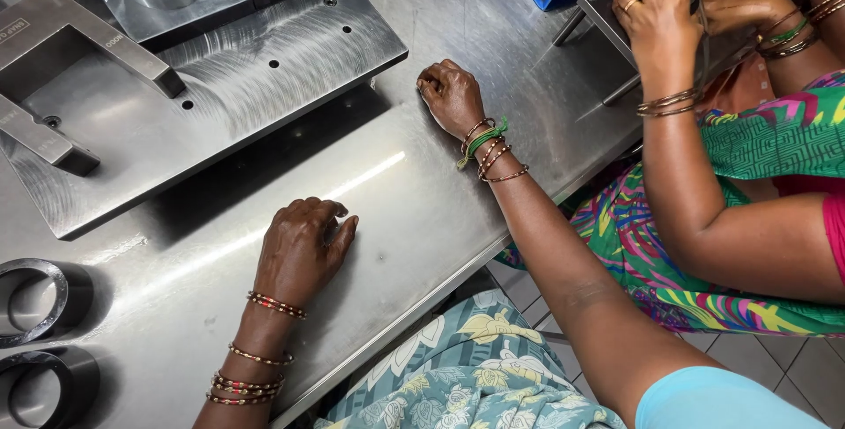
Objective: Inspecting and measuring metal cylindrical parts using a dial gauge fixture on a metal workbench with coworkers.
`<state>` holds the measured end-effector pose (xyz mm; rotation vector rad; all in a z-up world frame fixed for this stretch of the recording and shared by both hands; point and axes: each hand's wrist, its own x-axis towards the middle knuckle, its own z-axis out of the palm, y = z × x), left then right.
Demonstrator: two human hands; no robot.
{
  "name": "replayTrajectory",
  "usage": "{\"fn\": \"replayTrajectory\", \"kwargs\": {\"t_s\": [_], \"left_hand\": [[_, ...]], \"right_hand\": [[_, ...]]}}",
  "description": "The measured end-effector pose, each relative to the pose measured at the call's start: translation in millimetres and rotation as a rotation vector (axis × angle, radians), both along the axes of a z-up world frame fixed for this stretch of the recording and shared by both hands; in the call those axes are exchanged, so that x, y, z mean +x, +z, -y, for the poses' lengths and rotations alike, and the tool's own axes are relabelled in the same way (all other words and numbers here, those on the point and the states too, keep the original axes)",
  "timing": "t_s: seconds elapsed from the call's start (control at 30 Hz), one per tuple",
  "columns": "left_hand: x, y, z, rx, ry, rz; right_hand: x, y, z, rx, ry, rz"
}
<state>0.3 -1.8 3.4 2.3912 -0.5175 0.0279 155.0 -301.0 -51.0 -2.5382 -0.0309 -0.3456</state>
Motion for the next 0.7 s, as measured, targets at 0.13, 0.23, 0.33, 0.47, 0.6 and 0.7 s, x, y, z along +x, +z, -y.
{"fn": "replayTrajectory", "kwargs": {"t_s": [0.13, 0.23, 0.33, 0.47, 0.6, 0.7], "left_hand": [[-1, 1, 1, 0.014, 0.020, -0.024], [-1, -1, 1, 0.007, 0.015, -0.025], [0, -2, 0, -0.007, 0.010, 0.002], [1, -3, 0, -0.010, 0.022, 0.009], [2, -11, -1, 0.029, 0.066, -0.052], [2, -15, -5, 0.030, 0.074, -0.013]], "right_hand": [[1, -1, 0, 0.006, -0.002, -0.001], [1, -1, 0, 0.005, -0.001, 0.007], [1, -1, 1, -0.003, 0.001, 0.008], [4, -6, 4, -0.002, 0.008, 0.005], [13, -25, 16, 0.017, 0.067, 0.050], [11, -22, 13, 0.017, 0.123, 0.082]]}}
